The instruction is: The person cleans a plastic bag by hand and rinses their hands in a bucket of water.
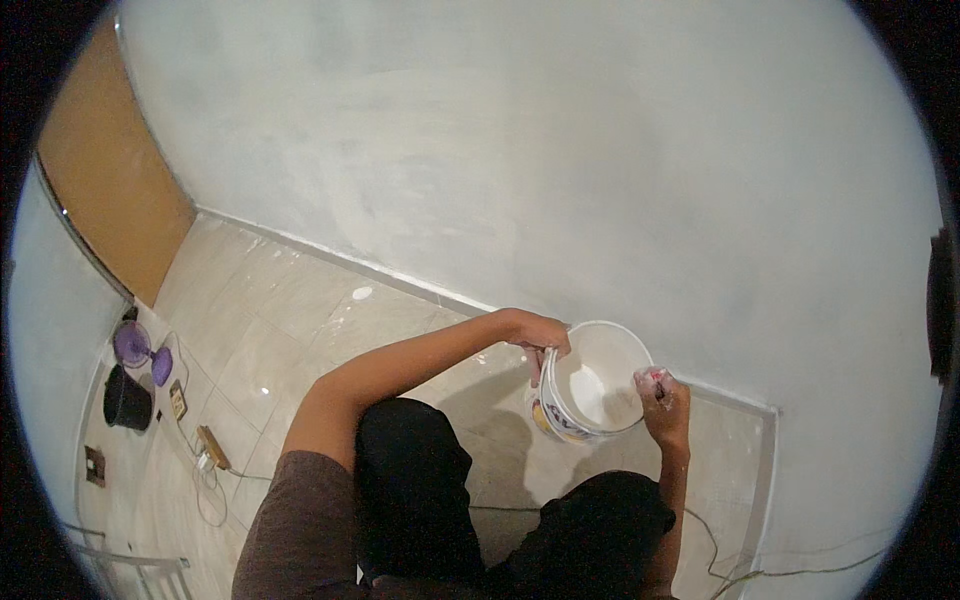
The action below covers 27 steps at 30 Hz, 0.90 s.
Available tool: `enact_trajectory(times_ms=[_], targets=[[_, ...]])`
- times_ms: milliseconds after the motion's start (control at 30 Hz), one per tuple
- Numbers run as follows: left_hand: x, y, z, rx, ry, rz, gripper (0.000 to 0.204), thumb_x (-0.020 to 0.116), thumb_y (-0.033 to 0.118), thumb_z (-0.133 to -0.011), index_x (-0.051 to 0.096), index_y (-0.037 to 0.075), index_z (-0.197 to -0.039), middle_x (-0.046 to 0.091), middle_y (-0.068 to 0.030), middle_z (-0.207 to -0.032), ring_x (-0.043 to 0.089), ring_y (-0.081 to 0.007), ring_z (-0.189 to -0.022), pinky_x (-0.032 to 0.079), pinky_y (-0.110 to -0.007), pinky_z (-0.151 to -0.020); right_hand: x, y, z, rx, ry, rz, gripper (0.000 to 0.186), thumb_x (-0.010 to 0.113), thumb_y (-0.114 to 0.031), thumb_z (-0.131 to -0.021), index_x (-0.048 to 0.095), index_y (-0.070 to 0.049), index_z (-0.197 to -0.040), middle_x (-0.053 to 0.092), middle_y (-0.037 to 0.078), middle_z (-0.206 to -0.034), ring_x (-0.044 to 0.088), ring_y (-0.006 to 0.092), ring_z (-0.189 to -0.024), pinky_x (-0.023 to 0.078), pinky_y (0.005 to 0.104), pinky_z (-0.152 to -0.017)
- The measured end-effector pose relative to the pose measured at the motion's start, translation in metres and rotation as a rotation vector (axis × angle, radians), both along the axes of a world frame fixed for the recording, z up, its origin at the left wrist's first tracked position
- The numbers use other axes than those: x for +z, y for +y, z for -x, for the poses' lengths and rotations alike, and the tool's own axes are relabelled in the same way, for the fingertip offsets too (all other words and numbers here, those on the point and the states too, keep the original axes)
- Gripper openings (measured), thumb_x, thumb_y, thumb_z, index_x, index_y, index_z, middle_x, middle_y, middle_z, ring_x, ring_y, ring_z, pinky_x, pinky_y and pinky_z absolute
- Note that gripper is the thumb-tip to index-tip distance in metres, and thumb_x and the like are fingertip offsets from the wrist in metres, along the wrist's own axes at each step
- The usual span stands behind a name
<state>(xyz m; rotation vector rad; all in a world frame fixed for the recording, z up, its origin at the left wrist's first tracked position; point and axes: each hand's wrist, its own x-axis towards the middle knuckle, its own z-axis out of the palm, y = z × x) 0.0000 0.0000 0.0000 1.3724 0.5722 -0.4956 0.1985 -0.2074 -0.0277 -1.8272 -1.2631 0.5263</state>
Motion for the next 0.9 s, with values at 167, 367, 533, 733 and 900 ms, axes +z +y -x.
enact_trajectory(times_ms=[167,367,533,733,900], targets=[[-0.015,-0.069,0.055,0.236,-0.003,0.236,0.076,0.055,0.016,-0.071,0.025,-0.006,-0.137,0.06,-0.0221,-0.107,0.066,-0.0275,-0.09,0.059,-0.04,-0.077,0.05,-0.013,0.007,0.343,-0.311,-0.161,0.015,0.069,-0.011,-0.081,0.066,0.002,-0.087,0.064,0.015,-0.083,0.058,0.0241,-0.069,0.047,0.0353,-0.061],[0.154,0.037,0.13,0.436,0.021,-0.011,0.082,0.054,0.01,-0.068,0.019,-0.006,-0.14,0.054,-0.0237,-0.117,0.063,-0.0307,-0.097,0.06,-0.039,-0.077,0.136,0.139,0.06,0.414,-0.07,-0.387,0.011,0.067,-0.004,-0.081,0.063,0.006,-0.084,0.053,0.013,-0.078,0.049,0.0223,-0.061,0.04,0.0332,-0.055],[0.254,0.049,0.194,0.583,0.019,-0.036,0.087,0.056,0.012,-0.068,0.014,0.0,-0.143,0.049,-0.025,-0.123,0.061,-0.0315,-0.102,0.059,-0.041,-0.077,0.248,0.184,0.108,0.463,0.038,-0.166,0.019,0.064,-0.009,-0.087,0.062,0.003,-0.101,0.058,0.012,-0.09,0.059,0.0201,-0.079,0.049,0.0322,-0.068],[0.432,0.036,0.255,0.791,-0.057,-0.042,0.082,0.055,0.013,-0.072,0.016,0.003,-0.143,0.055,-0.0217,-0.115,0.065,-0.0265,-0.09,0.06,-0.036,-0.07,0.439,0.226,0.157,0.686,0.151,0.017,0.024,0.062,-0.013,-0.089,0.064,0.0,-0.109,0.063,0.014,-0.1,0.063,0.0231,-0.085,0.05,0.0322,-0.076],[0.572,-0.027,0.287,1.0,-0.106,-0.034,0.078,0.053,0.013,-0.074,0.017,0.004,-0.143,0.056,-0.0191,-0.109,0.065,-0.0246,-0.086,0.06,-0.036,-0.066,0.602,0.214,0.193,0.868,0.147,0.093,0.024,0.059,-0.016,-0.09,0.065,-0.001,-0.108,0.064,0.017,-0.102,0.064,0.0272,-0.088,0.05,0.0354,-0.078]])
